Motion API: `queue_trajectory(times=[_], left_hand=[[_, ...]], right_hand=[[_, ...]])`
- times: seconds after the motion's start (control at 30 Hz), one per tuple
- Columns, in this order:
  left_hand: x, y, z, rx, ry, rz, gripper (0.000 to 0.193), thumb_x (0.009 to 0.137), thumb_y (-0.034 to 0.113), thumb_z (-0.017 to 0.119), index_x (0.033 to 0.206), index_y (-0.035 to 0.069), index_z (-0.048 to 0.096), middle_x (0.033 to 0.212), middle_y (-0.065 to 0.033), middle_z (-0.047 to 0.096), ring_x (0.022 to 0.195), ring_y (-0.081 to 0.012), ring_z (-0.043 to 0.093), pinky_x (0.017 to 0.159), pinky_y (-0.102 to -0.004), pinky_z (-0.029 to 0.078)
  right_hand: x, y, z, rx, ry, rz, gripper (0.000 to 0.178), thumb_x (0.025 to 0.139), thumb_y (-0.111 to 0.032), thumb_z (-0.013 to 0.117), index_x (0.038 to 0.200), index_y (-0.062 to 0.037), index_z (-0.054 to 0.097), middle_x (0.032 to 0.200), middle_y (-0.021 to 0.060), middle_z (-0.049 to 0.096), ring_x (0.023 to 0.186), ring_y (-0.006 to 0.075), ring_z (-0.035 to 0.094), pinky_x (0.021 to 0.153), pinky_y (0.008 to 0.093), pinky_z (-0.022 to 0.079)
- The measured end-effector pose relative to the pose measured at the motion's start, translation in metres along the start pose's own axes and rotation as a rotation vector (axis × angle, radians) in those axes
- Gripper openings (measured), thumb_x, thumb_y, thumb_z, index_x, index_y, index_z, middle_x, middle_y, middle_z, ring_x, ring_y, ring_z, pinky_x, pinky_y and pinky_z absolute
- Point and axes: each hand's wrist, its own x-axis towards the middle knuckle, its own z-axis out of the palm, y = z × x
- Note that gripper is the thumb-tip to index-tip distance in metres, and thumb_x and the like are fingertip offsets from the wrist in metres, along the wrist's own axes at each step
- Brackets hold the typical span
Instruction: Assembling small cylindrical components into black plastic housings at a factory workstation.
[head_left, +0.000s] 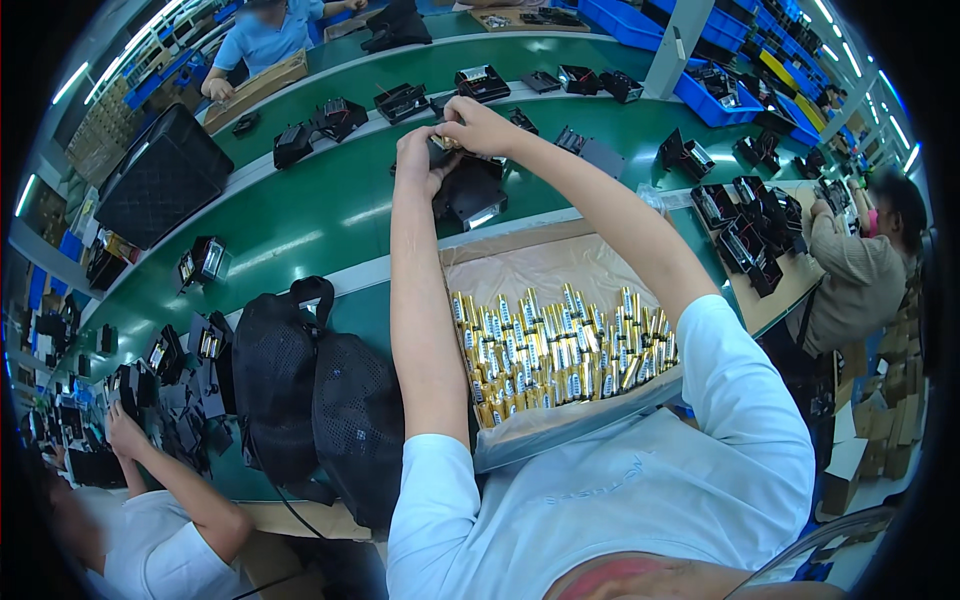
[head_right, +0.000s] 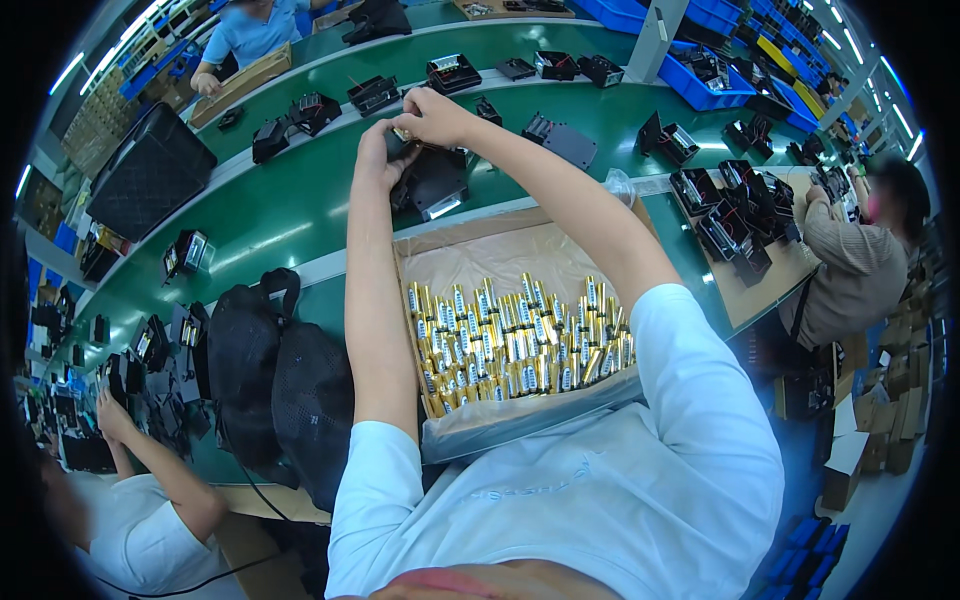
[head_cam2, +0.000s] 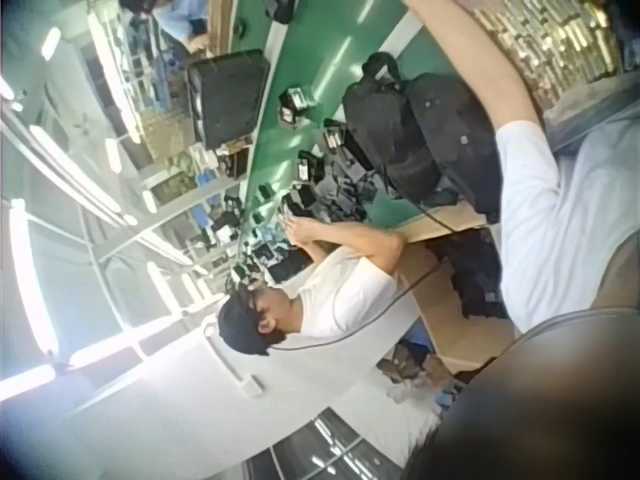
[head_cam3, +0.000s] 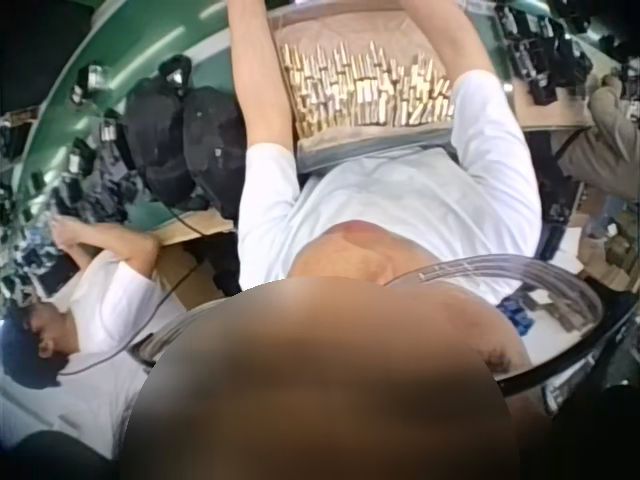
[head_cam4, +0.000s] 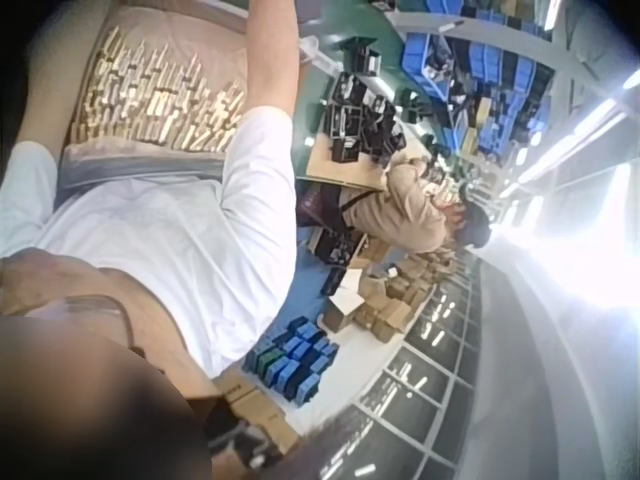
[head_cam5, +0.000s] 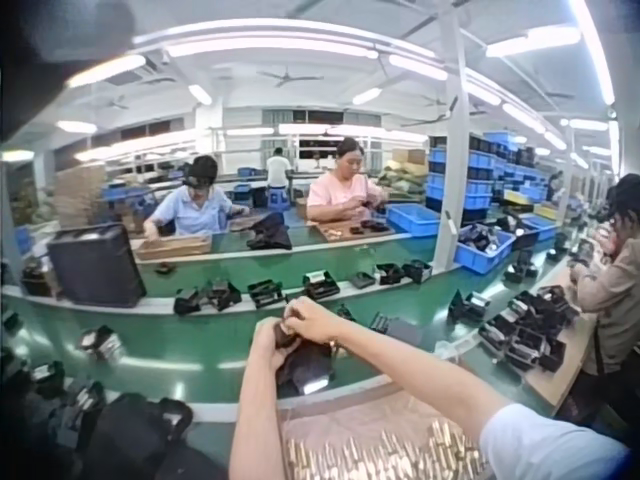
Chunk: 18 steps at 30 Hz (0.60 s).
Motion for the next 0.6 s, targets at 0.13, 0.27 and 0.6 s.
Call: queue_trajectory(times=[0.13,0.27,0.6], left_hand=[[0.006,-0.003,-0.009,-0.049,0.021,-0.008,0.013,0.084,0.008,0.050,0.093,0.000,0.056,0.096,-0.0187,0.054,0.090,-0.0293,0.055,0.074,-0.0470,0.056],[0.004,-0.001,-0.009,0.008,-0.015,-0.002,0.015,0.085,0.010,0.051,0.097,0.001,0.054,0.100,-0.0191,0.053,0.092,-0.0300,0.054,0.074,-0.0468,0.056],[-0.007,-0.004,0.000,0.090,0.069,0.055,0.044,0.081,0.004,0.062,0.121,0.002,0.043,0.113,-0.0240,0.050,0.099,-0.0322,0.055,0.078,-0.0442,0.055]], right_hand=[[0.003,0.002,-0.012,-0.216,-0.159,-0.361,0.019,0.088,-0.023,0.063,0.093,-0.0050,0.068,0.093,0.0104,0.057,0.081,0.0220,0.054,0.073,0.0315,0.046],[0.007,-0.005,-0.026,-0.240,-0.221,-0.432,0.019,0.088,-0.022,0.062,0.090,-0.0032,0.068,0.087,0.0097,0.062,0.074,0.0217,0.056,0.070,0.0316,0.047],[0.021,-0.010,-0.024,-0.230,-0.007,-0.128,0.024,0.089,-0.022,0.061,0.088,-0.0007,0.071,0.075,0.0065,0.068,0.060,0.0223,0.057,0.062,0.0331,0.048]])
